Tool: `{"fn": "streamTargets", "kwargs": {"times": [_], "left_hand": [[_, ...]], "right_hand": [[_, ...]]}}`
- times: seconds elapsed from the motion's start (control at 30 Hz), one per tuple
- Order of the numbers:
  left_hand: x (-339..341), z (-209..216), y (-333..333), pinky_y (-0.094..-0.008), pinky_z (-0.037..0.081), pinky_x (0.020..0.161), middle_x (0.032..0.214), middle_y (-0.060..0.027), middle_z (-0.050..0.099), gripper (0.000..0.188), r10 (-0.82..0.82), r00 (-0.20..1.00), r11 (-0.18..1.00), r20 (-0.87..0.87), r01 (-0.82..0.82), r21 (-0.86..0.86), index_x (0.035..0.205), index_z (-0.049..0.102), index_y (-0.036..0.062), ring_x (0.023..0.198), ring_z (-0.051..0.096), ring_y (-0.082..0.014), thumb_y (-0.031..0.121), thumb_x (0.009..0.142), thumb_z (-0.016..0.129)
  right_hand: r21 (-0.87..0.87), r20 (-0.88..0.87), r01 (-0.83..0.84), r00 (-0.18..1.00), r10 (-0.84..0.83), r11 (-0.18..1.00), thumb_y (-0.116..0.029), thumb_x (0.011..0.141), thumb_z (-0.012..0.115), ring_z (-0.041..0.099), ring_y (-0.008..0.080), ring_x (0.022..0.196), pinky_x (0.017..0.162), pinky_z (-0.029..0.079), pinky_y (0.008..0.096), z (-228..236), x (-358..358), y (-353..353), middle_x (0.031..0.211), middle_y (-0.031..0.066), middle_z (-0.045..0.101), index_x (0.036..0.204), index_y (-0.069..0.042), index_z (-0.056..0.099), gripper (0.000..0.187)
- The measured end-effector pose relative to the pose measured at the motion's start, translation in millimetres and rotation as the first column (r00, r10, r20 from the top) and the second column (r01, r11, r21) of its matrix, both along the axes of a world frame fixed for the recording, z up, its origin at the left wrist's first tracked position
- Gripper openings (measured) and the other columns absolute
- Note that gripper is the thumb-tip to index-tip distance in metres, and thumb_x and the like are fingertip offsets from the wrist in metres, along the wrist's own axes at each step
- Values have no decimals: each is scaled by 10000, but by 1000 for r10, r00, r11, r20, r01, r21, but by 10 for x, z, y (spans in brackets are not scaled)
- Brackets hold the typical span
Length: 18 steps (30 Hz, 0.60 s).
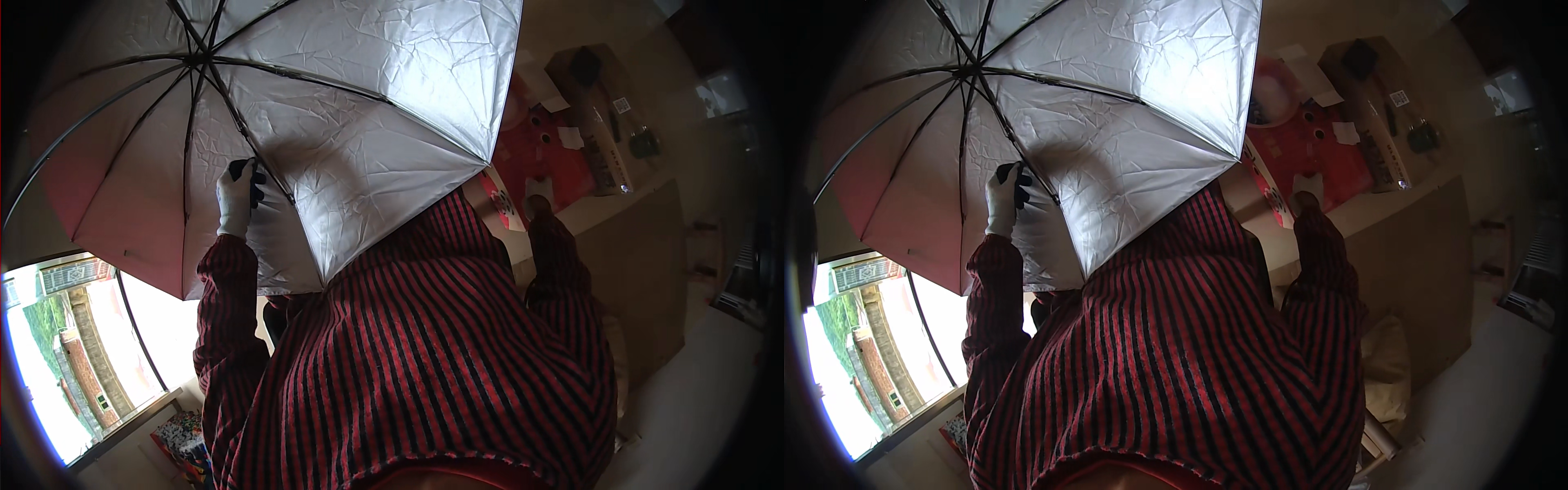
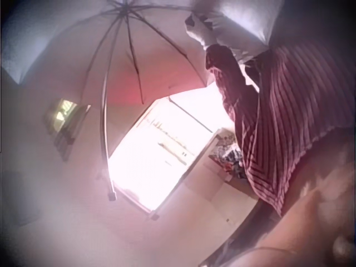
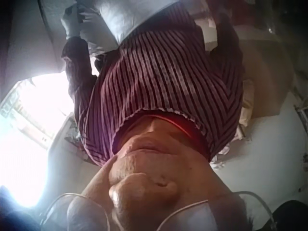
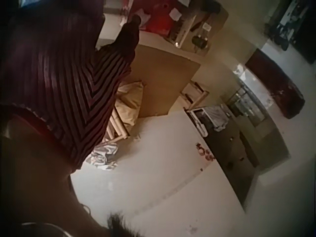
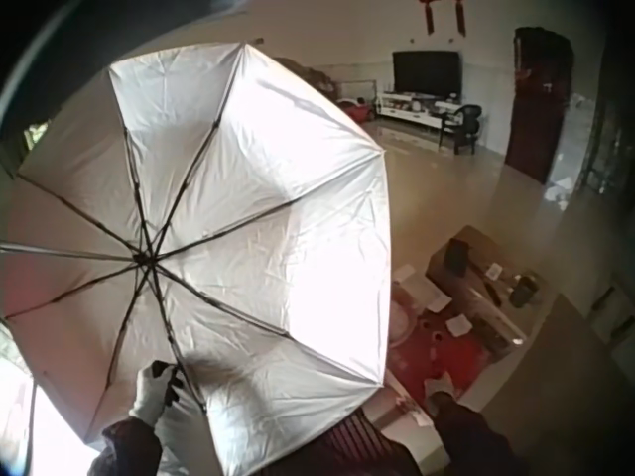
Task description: The person puts on gloves, picks up an umbrella from a pile, and opens it to apply glue to the ribs with a glue gun. They then close the umbrella, set it aside, and repeat the process with a second umbrella.
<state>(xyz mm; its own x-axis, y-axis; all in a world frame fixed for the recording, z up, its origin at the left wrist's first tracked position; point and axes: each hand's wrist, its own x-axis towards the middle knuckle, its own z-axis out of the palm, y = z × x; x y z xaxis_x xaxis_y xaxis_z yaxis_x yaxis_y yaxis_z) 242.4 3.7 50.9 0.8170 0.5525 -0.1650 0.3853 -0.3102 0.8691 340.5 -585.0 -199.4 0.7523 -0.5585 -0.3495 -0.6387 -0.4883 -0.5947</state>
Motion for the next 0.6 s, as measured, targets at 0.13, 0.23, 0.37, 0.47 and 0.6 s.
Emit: {"fn": "streamTargets", "kwargs": {"times": [0.13,0.23,0.37,0.47,0.6], "left_hand": [[48,-102,15,-257,350,358,667,-64,647,202,-11,1000,996,2,11,90,933,657,14,409,510,-107,208,919,604],[-56,-73,124,-231,347,358,735,-59,661,232,19,997,996,76,-26,89,1026,659,37,419,477,-81,236,951,565],[106,151,238,-208,319,343,791,-78,677,256,86,987,995,137,-91,34,1124,619,58,438,500,-77,245,965,547],[257,417,437,-221,348,360,869,-129,695,326,112,973,993,201,-118,18,1155,608,23,452,529,-107,283,969,544],[492,836,661,-250,398,432,917,-157,696,444,153,948,983,278,-116,-143,1144,593,-40,510,556,-143,364,965,545]], "right_hand": [[-345,-216,-159,973,86,925,-327,776,649,573,340,1124,898,480,490,137,-130,85,1210,165,576,1249,-95,499,548],[-449,-287,-206,955,78,869,-396,786,682,568,313,1132,895,482,496,332,-48,197,1207,129,566,1195,-126,512,519],[-528,-291,-166,957,6,833,-437,760,728,558,287,1149,897,481,491,199,101,41,1202,108,567,1191,-151,510,561],[-522,-243,-147,970,19,840,-424,741,753,551,287,1158,907,478,484,197,186,178,1199,93,570,1193,-155,506,581],[-502,-269,-161,963,24,850,-409,743,754,549,288,1176,922,488,461,236,179,211,1245,98,566,1241,-118,485,637]]}}
